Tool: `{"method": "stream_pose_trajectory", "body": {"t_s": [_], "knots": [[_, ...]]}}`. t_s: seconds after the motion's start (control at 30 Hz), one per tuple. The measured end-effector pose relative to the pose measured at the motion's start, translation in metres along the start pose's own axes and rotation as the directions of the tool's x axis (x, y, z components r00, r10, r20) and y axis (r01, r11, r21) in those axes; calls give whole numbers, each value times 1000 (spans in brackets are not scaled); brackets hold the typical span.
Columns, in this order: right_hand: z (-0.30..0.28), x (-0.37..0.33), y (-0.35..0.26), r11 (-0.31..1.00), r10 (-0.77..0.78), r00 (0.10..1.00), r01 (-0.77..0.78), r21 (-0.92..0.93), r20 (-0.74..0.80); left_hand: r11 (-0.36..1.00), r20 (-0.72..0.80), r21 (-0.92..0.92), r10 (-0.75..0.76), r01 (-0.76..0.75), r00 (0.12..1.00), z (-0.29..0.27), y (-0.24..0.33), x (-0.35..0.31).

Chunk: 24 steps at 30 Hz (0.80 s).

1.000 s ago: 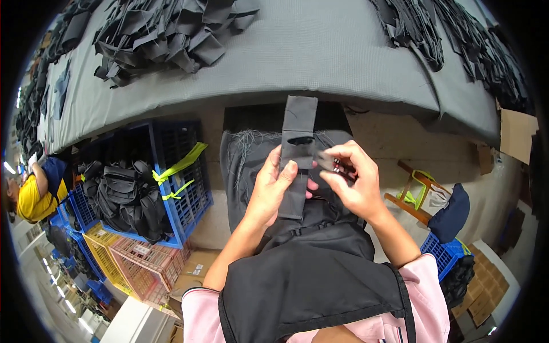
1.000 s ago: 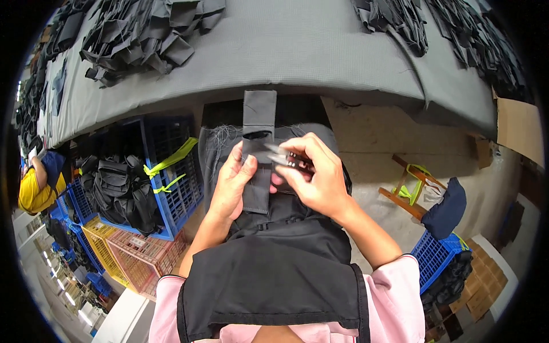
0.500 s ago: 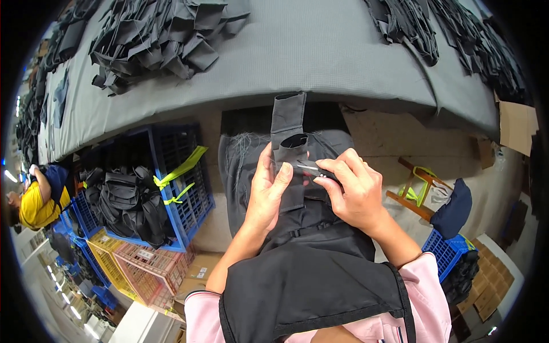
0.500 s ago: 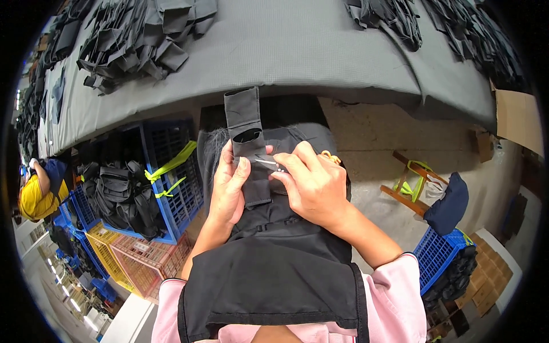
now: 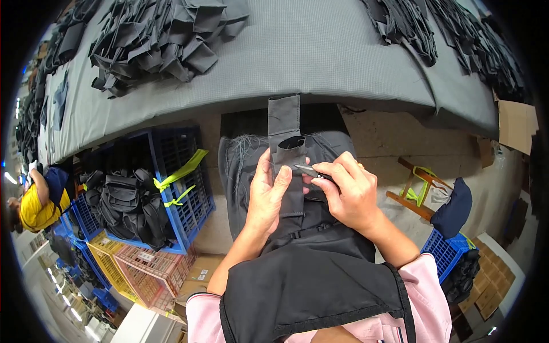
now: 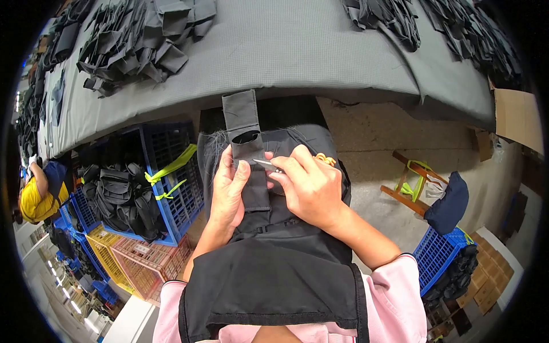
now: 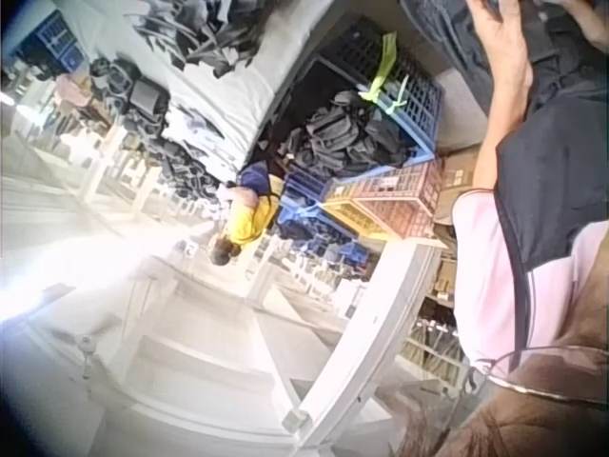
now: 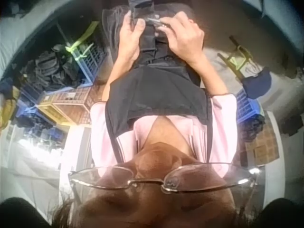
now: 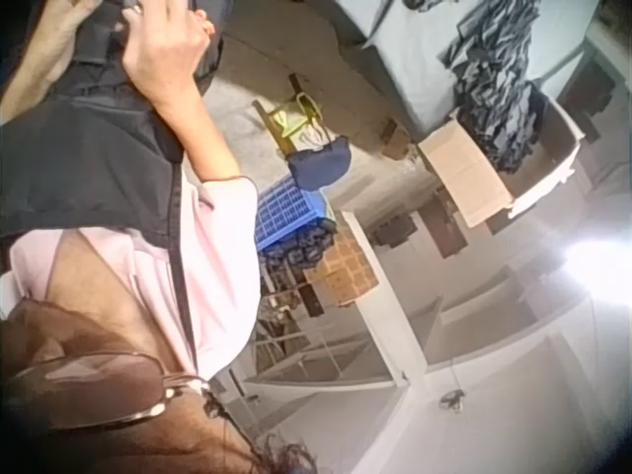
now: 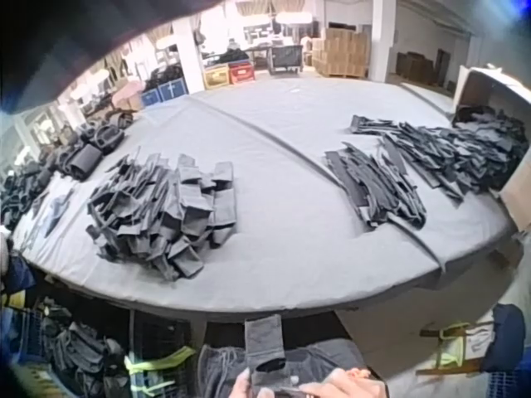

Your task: Manually inspect and sort fabric pieces for manufacturing.

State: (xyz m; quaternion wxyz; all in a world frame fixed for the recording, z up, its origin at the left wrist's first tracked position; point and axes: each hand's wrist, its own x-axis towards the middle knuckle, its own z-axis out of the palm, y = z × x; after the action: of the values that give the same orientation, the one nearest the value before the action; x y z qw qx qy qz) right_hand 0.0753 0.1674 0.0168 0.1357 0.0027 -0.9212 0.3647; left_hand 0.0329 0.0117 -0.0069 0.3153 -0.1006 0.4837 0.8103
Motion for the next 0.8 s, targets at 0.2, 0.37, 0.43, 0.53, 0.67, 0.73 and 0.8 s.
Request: {"method": "stream_pose_trajectory", "body": {"t_s": [0.2, 0.37, 0.43, 0.53, 0.67, 0.73, 0.8], "knots": [[-3, 5, -2, 983, 83, 996, -76, 167, -37, 994, -15, 58, -97, 97, 995, -4, 6, -1], [-8, 12, 3, 969, 78, 990, -102, 223, 115, 974, 78, 151, -185, 172, 980, -11, 8, -3], [-15, 16, 0, 969, 36, 980, -82, 232, 197, 967, 85, 181, -199, 182, 976, -13, 9, -5], [-14, 22, 1, 973, 43, 952, -108, 202, 303, 950, 85, 247, -220, 193, 972, -11, 12, -5], [-20, 26, 4, 980, 26, 916, -103, 173, 400, 864, 115, 475, -248, 166, 962, -15, 19, -6], [-20, 28, 8, 976, -16, 905, -78, 202, 425, 839, 144, 525, -250, 140, 958, -16, 21, -7], [-19, 29, 13, 971, -58, 893, -53, 232, 446, 842, 196, 519, -283, 145, 939, -16, 23, -8]]}}
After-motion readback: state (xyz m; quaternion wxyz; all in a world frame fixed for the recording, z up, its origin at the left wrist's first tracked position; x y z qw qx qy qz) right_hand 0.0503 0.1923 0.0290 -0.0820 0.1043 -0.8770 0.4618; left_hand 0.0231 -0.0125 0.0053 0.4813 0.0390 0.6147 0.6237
